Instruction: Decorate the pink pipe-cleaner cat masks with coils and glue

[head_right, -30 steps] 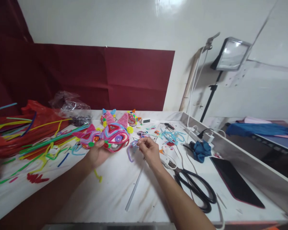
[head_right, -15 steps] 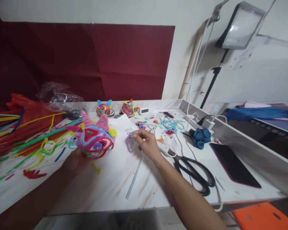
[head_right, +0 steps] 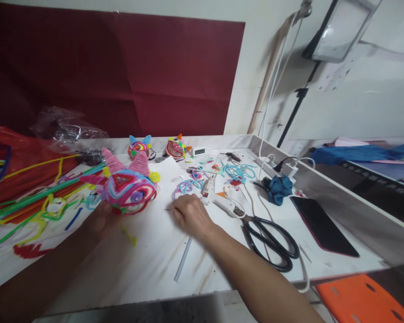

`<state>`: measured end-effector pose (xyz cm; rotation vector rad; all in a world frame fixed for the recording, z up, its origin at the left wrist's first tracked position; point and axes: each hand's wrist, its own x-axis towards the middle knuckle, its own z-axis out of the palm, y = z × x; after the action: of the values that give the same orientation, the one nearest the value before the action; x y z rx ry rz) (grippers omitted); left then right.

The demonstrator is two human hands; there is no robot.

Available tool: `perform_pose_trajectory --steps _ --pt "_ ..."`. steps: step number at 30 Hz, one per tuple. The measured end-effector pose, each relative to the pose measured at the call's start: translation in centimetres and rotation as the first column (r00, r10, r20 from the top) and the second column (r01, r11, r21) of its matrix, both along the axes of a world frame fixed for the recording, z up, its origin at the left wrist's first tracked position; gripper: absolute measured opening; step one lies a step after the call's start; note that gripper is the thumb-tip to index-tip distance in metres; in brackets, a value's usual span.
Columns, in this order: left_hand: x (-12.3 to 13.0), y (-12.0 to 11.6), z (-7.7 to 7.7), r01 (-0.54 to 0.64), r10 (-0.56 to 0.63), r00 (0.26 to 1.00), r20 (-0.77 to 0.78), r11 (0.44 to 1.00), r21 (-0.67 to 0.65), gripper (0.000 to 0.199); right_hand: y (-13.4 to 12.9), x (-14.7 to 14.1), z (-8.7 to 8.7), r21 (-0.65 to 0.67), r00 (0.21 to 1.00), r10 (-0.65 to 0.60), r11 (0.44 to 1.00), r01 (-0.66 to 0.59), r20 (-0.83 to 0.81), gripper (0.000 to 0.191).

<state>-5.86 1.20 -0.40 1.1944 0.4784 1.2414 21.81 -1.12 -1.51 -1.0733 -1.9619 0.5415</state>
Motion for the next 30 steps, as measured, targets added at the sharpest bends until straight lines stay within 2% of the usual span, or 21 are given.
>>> perform_pose_trajectory --steps 2,4,7,9,12,14,17,20,25,30 --pt "0.0 0.1 -0.3 -0.037 0.037 0.999 0.014 0.999 0.0 0.092 -0.4 -0.6 -0.3 0.03 0.982 0.06 0.997 -0.067 0.18 0.022" --pt "0.0 0.1 -0.6 -0.04 0.04 0.999 0.025 0.999 -0.009 0.092 -0.7 -1.0 -0.5 0.052 0.924 0.116 0.988 -0.145 0.364 0.023" --pt "-0.3 0.1 -1.0 -0.025 0.026 0.999 0.028 1.0 -0.016 0.091 -0.8 -0.9 -0.3 0.063 0.876 0.144 0.979 -0.194 0.46 0.028" --pt "-0.7 0.2 -1.3 -0.043 0.043 0.998 0.045 0.999 -0.008 0.091 -0.5 -0.5 -0.1 0.07 0.879 0.077 0.99 -0.125 0.471 0.03" --pt "-1.4 0.5 -1.7 -0.027 0.027 0.998 0.061 1.0 -0.005 0.086 0.3 0.0 0.3 0.08 0.86 -0.096 0.995 0.064 0.5 0.027" --pt "-1.6 0.7 -1.8 0.009 -0.009 0.998 0.062 1.0 0.0 0.085 1.0 0.0 0.5 0.085 0.828 -0.164 0.986 0.14 0.536 0.034" --pt "-1.6 0.7 -1.7 0.032 -0.032 0.997 0.069 0.999 0.005 0.085 1.7 -0.7 1.0 0.083 0.762 -0.179 0.983 0.163 0.622 0.044" --pt "-1.3 0.4 -1.3 0.039 -0.04 0.996 0.081 0.999 0.013 0.084 1.9 -1.4 1.6 0.069 0.67 -0.17 0.982 0.176 0.723 0.029" --pt "-1.2 0.3 -1.1 0.074 -0.077 0.991 0.113 0.997 0.03 0.08 2.3 -1.0 2.6 0.046 0.522 -0.225 0.941 0.334 0.823 0.031" --pt "-1.3 0.8 -1.8 0.074 -0.073 0.99 0.122 0.997 0.004 0.077 4.1 -0.4 3.4 0.033 0.455 -0.269 0.887 0.461 0.849 0.033"
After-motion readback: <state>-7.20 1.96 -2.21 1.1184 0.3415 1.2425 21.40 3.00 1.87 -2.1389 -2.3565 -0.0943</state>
